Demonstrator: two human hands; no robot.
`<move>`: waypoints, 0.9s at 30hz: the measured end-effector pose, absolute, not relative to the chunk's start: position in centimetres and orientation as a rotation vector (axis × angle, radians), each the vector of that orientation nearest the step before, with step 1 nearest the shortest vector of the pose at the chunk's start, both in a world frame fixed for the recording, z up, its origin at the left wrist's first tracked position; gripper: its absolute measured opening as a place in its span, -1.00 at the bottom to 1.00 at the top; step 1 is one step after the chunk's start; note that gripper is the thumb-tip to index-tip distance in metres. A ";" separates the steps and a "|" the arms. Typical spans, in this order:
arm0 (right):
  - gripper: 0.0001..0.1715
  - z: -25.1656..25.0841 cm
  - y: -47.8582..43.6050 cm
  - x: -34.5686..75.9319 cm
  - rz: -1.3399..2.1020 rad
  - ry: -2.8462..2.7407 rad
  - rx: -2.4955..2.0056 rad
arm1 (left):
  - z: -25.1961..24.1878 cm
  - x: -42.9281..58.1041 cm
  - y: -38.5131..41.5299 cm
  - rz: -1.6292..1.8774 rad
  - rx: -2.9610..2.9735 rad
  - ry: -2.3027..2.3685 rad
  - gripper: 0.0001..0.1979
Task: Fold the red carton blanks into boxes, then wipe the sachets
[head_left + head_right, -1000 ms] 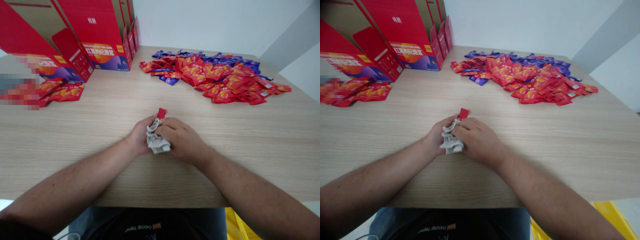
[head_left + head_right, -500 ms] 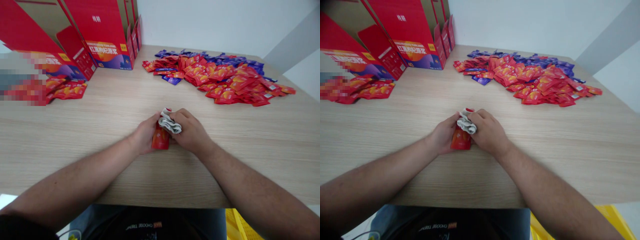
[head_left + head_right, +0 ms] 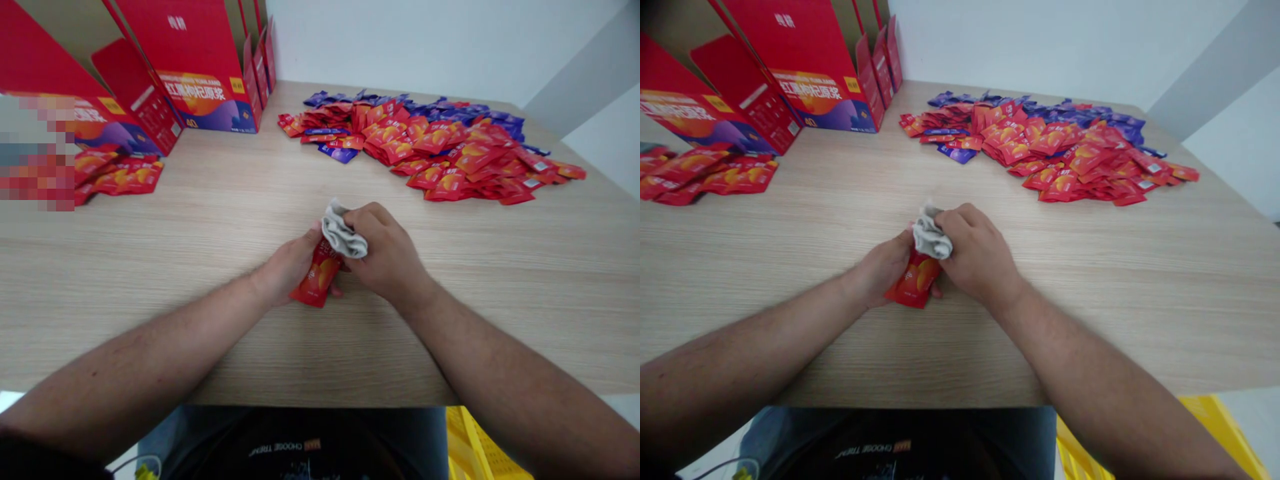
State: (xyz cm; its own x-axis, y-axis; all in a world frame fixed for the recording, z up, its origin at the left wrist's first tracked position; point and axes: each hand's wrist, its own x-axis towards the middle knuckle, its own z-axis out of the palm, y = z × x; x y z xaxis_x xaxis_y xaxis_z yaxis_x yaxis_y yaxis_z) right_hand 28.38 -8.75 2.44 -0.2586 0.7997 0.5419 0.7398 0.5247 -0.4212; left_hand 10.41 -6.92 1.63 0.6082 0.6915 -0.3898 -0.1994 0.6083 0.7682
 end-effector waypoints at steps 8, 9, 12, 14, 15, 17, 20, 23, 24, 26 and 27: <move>-0.91 2.4 -9.3 27.3 0.102 -2.173 -1.263 | 2.8 11.0 -6.8 0.680 0.598 0.784 -0.45; -0.91 2.5 -9.7 26.8 0.093 -2.245 -1.222 | 2.9 11.1 -6.9 0.730 0.561 0.788 -0.49; -0.91 2.9 -10.7 25.6 0.039 -2.390 -1.112 | 3.0 11.2 -6.9 0.798 0.498 0.822 -0.56; -0.90 2.9 -11.1 25.4 0.035 -2.433 -1.060 | 2.8 11.2 -6.8 0.814 0.491 0.864 -0.60; -0.90 2.9 -11.2 25.4 0.042 -2.447 -1.029 | 2.8 11.2 -6.8 0.826 0.495 0.886 -0.62; -0.90 2.8 -11.4 25.5 0.098 -2.478 -0.962 | 2.6 11.0 -6.5 0.840 0.513 0.917 -0.62; -0.87 2.6 -11.6 25.5 0.237 -2.574 -0.843 | 2.6 10.7 -6.0 0.898 0.497 0.933 -0.62; -0.84 2.2 -11.5 25.5 0.288 -2.543 -0.937 | 2.8 10.6 -5.6 0.940 0.433 0.909 -0.61; -0.84 2.1 -11.4 25.5 0.283 -2.477 -1.019 | 2.8 10.6 -5.6 0.929 0.419 0.899 -0.60; -0.86 2.0 -11.2 25.5 0.290 -2.377 -1.106 | 3.0 10.5 -5.7 0.905 0.410 0.878 -0.59; -0.88 1.9 -11.1 25.5 0.305 -2.375 -1.094 | 3.1 10.5 -5.8 0.890 0.407 0.864 -0.59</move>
State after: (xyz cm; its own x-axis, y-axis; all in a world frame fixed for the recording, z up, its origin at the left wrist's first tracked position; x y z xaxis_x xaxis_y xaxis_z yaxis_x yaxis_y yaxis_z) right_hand 25.50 -11.08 1.94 -0.5499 0.7588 0.3490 0.6459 0.6513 -0.3982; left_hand 10.53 -5.79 3.06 0.3337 0.8104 -0.4815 -0.5058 0.5850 0.6340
